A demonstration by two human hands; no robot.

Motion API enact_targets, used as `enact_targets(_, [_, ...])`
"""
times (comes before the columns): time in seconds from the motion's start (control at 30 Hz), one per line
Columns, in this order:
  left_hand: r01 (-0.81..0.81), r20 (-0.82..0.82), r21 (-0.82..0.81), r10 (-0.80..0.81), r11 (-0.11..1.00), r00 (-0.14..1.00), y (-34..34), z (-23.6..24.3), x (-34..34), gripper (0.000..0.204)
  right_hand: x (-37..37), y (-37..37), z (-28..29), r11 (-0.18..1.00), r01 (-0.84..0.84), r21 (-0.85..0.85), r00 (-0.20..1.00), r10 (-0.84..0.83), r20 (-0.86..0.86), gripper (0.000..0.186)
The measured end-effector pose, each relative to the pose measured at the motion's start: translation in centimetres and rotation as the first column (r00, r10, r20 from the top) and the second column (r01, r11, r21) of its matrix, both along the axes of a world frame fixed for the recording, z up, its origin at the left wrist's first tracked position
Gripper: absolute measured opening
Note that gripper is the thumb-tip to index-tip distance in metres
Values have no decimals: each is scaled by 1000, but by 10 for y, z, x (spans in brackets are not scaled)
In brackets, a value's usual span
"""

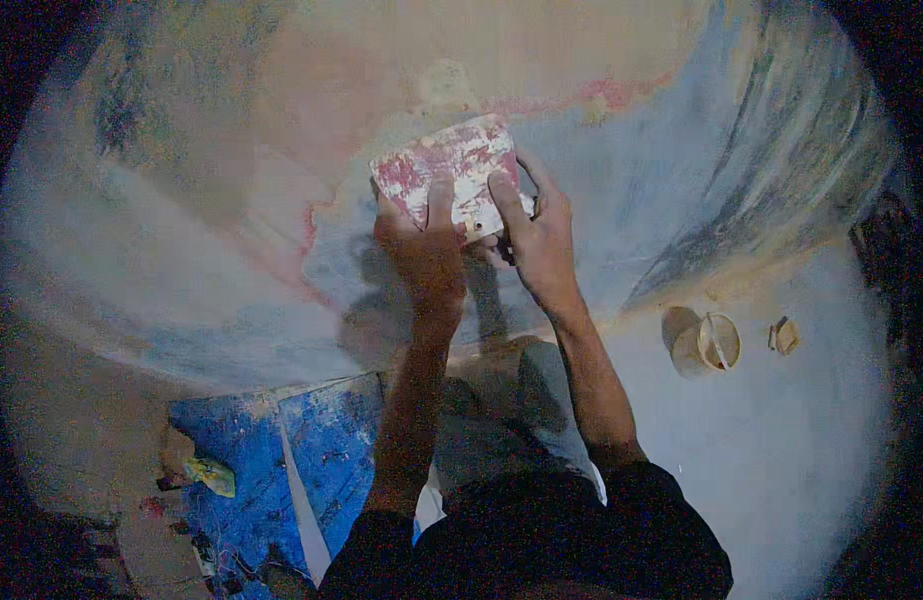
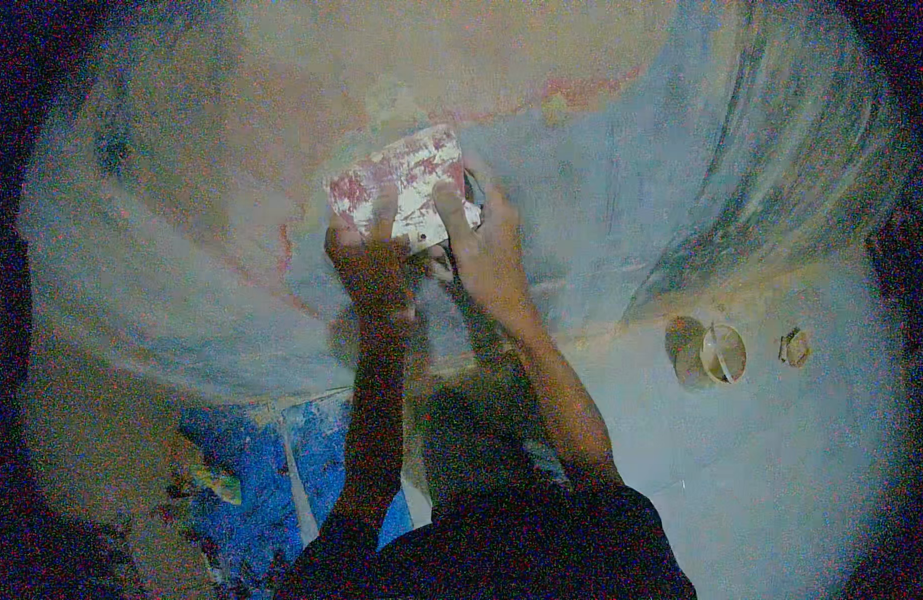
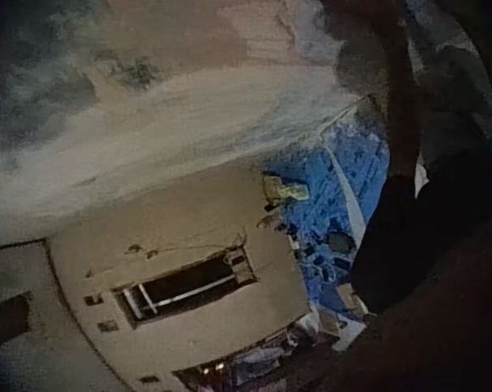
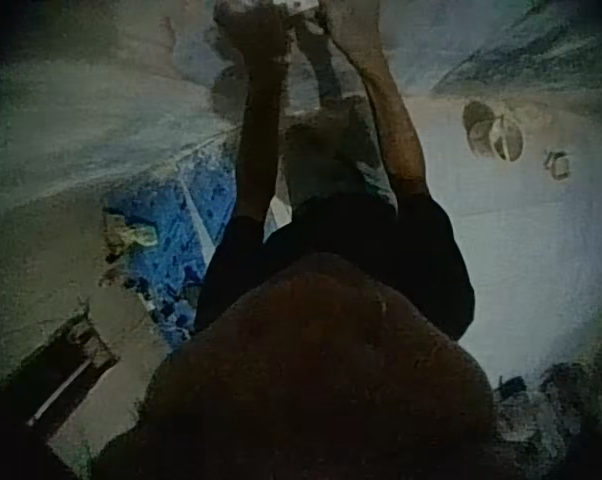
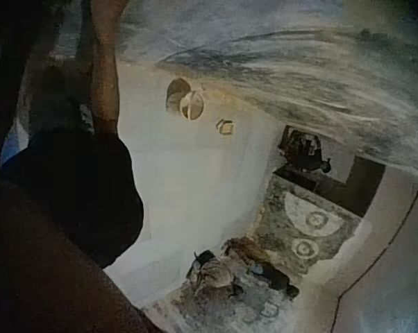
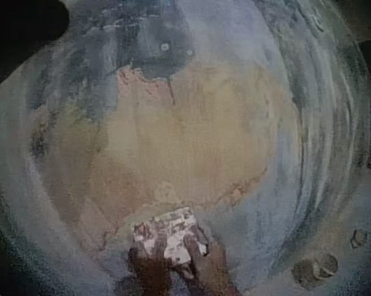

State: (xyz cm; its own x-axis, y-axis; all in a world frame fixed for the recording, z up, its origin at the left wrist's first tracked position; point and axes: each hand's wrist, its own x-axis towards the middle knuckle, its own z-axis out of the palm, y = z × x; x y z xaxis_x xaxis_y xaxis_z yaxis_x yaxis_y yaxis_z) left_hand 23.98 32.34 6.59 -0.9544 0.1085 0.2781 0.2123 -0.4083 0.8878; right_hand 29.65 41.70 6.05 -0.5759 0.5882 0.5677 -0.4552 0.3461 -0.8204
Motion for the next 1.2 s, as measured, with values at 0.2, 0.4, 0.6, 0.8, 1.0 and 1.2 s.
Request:
enact_targets(0.2, [-4, -4, -132, 4, 991, 1000, -2, 15, 10, 40, 10, -7, 13, 967, -106, -233, 992, 120, 49, 49])
enact_targets(0.4, [-101, 86, -73, 107, 992, 990, -9, 16, 8, 33, -16, -7, -8, 999, 32, 14, 999, -32, -36, 54])
enact_targets(0.6, [-39, -42, -101, 35, 994, 998, -16, 25, 3, 28, -3, -20, 15, 993, 39, -110, 997, -32, 65, 46])
enact_targets(0.8, [-138, -410, -174, 55, 975, 910, -15, 23, -7, 26, -15, -19, 15, 992, 113, -63, 993, -114, -10, 47])
enact_targets(1.0, [10, -139, -3, -11, 1000, 990, -9, 12, -1, 24, -23, -12, -7, 993, 109, -55, 993, -111, -30, 46])
enact_targets(1.2, [-1, -353, -50, -17, 999, 935, -9, 13, -5, 24, -20, -12, 2, 992, 70, -106, 996, -75, -42, 46])
